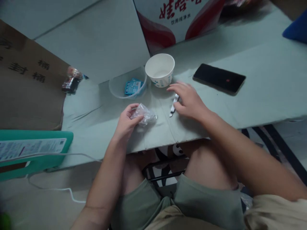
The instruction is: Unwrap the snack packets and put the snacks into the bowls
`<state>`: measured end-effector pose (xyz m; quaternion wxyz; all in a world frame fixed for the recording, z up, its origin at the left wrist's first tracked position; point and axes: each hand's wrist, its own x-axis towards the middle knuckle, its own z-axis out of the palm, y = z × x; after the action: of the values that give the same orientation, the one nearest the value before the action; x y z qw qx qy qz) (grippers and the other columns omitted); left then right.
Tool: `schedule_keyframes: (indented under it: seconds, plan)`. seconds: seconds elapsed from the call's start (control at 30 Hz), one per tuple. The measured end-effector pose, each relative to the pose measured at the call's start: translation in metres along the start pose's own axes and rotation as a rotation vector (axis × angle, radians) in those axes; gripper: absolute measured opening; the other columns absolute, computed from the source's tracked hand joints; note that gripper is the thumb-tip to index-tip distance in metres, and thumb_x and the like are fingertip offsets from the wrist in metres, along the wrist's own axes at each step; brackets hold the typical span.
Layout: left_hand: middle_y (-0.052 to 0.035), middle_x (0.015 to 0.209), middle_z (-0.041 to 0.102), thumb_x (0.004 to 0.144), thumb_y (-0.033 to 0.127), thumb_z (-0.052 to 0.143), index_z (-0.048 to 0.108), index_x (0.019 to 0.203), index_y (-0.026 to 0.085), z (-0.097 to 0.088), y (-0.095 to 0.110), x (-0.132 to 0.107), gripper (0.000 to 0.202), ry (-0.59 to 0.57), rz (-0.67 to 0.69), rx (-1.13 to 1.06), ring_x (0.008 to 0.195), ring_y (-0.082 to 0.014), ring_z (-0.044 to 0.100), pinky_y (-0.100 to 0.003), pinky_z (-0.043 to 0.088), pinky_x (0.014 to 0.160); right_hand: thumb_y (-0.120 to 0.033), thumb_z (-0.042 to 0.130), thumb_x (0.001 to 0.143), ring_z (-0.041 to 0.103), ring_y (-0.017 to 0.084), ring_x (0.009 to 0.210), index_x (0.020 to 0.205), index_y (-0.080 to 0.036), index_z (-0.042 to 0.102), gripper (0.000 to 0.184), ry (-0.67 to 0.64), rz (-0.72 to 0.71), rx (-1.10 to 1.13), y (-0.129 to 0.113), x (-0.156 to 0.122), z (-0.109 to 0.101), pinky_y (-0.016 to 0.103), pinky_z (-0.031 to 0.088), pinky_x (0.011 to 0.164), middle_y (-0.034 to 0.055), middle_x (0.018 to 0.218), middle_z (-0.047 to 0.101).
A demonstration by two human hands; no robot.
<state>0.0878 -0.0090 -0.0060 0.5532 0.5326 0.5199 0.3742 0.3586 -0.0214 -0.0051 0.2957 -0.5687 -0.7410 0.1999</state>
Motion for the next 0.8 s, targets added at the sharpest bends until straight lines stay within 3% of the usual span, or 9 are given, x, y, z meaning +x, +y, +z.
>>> schedule_keyframes:
  seconds: [0.1,0.17,0.23,0.3,0.4,0.53,0.63,0.73,0.8]
  plan:
    - [-0.002,0.084,0.073,0.062,0.031,0.091,0.067,0.115,0.023,0.001,0.002,0.0,0.059,-0.052,-0.02,-0.066,0.071,-0.016,0.067,-0.026,0.052,0.066,-0.04,0.065,0.08,0.062,0.034,0.13,0.139,-0.027,0.056,0.061,-0.054,0.072,0.331,-0.037,0.005,0.011,0.054,0.048,0.108,0.0115,0.141,0.067]
    - [-0.0015,0.083,0.073,0.06,0.035,0.094,0.066,0.115,0.024,0.002,0.004,-0.001,0.063,-0.086,-0.007,-0.128,0.068,-0.0156,0.067,-0.025,0.052,0.064,-0.045,0.071,0.076,0.068,0.031,0.114,0.132,-0.025,0.057,0.061,-0.1,0.098,0.471,-0.057,0.009,0.025,0.048,0.053,0.097,0.0109,0.124,0.073]
    - [-0.0014,0.084,0.073,0.059,0.037,0.095,0.066,0.114,0.023,0.003,0.007,-0.001,0.063,-0.075,0.027,-0.181,0.067,-0.0141,0.067,-0.024,0.052,0.063,-0.043,0.066,0.077,0.068,0.024,0.086,0.107,-0.024,0.063,0.035,-0.135,0.11,0.52,-0.067,0.013,0.037,0.04,0.053,0.079,0.005,0.092,0.073]
    - [-0.0005,0.081,0.073,0.059,0.035,0.094,0.066,0.109,0.022,0.003,0.009,-0.002,0.059,-0.026,0.067,-0.215,0.065,-0.0121,0.065,-0.023,0.051,0.063,-0.041,0.06,0.081,0.058,0.018,0.067,0.084,-0.024,0.058,0.018,-0.14,0.106,0.523,-0.07,0.015,0.038,0.034,0.047,0.066,0.0002,0.071,0.062]
    - [0.0012,0.076,0.071,0.059,0.03,0.091,0.065,0.098,0.021,0.0,0.012,-0.001,0.047,0.054,0.09,-0.248,0.064,-0.0108,0.065,-0.022,0.051,0.062,-0.04,0.057,0.084,0.057,0.019,0.067,0.079,-0.025,0.055,0.016,0.023,0.113,0.395,-0.066,0.018,0.014,0.035,0.046,0.064,0.0016,0.072,0.06]
    - [0.0029,0.067,0.067,0.065,0.028,0.083,0.064,0.083,0.019,-0.006,0.014,-0.001,0.028,0.113,0.082,-0.24,0.06,-0.0098,0.063,-0.023,0.05,0.061,-0.031,0.058,0.088,0.066,0.029,0.101,0.092,-0.025,0.065,0.011,0.318,0.176,-0.121,-0.063,0.052,-0.036,0.044,0.052,0.087,0.0107,0.102,0.069]
    - [0.0035,0.062,0.064,0.067,0.029,0.078,0.063,0.077,0.019,-0.009,0.016,0.001,0.021,0.125,0.08,-0.245,0.057,-0.0093,0.059,-0.024,0.048,0.06,-0.022,0.058,0.087,0.067,0.034,0.109,0.11,-0.024,0.07,0.026,0.153,0.172,-0.381,-0.061,0.099,-0.046,0.05,0.053,0.093,0.0133,0.109,0.072]
    - [0.0039,0.06,0.063,0.066,0.031,0.076,0.063,0.076,0.02,-0.012,0.018,0.002,0.02,0.148,0.07,-0.276,0.056,-0.0091,0.058,-0.024,0.047,0.061,-0.013,0.064,0.08,0.069,0.038,0.108,0.115,-0.022,0.074,0.037,-0.105,0.243,-0.549,-0.054,0.142,-0.027,0.051,0.054,0.087,0.0152,0.117,0.073]
    - [0.0041,0.06,0.061,0.066,0.032,0.076,0.062,0.075,0.02,-0.015,0.019,0.003,0.021,0.165,0.068,-0.299,0.056,-0.0091,0.057,-0.025,0.047,0.061,-0.012,0.066,0.079,0.07,0.037,0.107,0.111,-0.022,0.077,0.035,-0.201,0.286,-0.577,-0.047,0.162,-0.011,0.049,0.055,0.086,0.015,0.118,0.074]
